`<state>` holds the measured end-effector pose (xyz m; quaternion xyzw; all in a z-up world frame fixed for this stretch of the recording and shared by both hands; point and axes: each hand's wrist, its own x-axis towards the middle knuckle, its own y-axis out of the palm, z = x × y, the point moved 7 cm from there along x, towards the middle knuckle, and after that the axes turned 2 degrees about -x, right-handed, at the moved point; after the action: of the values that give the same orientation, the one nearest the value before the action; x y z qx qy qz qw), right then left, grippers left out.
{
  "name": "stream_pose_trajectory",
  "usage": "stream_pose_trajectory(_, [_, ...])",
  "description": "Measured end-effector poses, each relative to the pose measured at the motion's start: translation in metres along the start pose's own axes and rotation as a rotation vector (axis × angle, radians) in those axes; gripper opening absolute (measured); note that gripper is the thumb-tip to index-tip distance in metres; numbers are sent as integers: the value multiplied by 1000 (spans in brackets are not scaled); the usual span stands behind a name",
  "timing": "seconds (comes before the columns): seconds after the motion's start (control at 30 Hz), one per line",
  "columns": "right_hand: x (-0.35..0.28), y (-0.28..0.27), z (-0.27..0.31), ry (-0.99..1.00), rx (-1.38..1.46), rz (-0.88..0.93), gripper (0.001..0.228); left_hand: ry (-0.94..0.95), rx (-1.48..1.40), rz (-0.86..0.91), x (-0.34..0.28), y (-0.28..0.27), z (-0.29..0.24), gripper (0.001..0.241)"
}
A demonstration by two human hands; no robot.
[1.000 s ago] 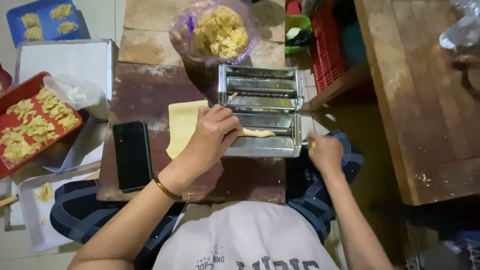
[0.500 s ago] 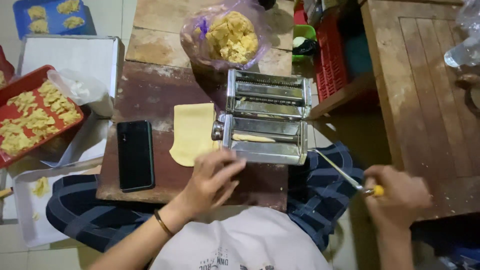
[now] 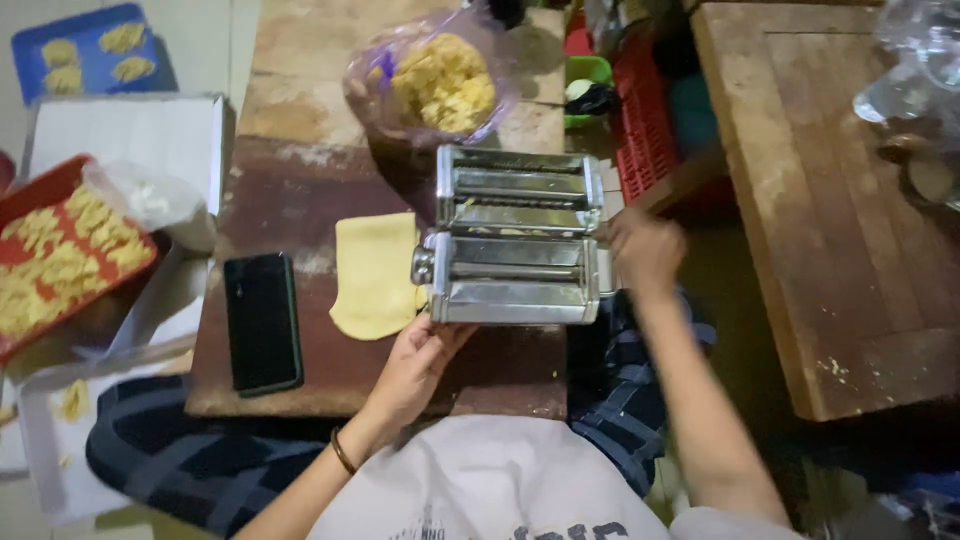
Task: Rolling and folding dough using a manual pasta machine
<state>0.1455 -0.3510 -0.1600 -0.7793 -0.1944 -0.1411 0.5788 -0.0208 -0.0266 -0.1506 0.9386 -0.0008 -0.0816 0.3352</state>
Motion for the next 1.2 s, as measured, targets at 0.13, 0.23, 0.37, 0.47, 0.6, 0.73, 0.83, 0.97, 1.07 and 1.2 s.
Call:
stream_pose_trajectory(0.13, [-127,-4,-16,125,336,484,13,-116,-381,-15,14,31,-2,30])
stream_pose_trajectory(0.23, [-161,-73,-41,12,368,585,13,-193,-516,-75,25,-9,59,26])
stream_pose_trajectory(0.37, [-101,-168,-78,0,479,571,38,-267,-526,-268,37,-14,76,27])
stream_pose_trajectory(0.47, [-40,-180,-91,-53,430,388,34,-231,-450,-364,47,-59,123,34])
stream_pose_trajectory(0.6, [34,-151,-71,-152,464,55,24,-174,-132,-443,38,-23,87,31])
stream_pose_trajectory(0.73, [61,-101,-53,-128,494,-13,25,-34,-204,-492,21,20,43,32])
stream_pose_trajectory(0.83, [53,-101,-42,-152,426,-75,35,-68,-118,-390,-5,28,21,29])
stream_pose_trajectory(0.97, [27,-173,-31,-128,563,-174,63,-222,239,-57,-36,-6,11,22])
stream_pose_trajectory(1.07, [-8,-182,-43,59,671,-139,46,-287,231,-41,-55,-22,-4,19])
stream_pose_trajectory(1.2, [-60,-181,-22,45,843,-81,27,-237,289,9,-73,-43,-15,22])
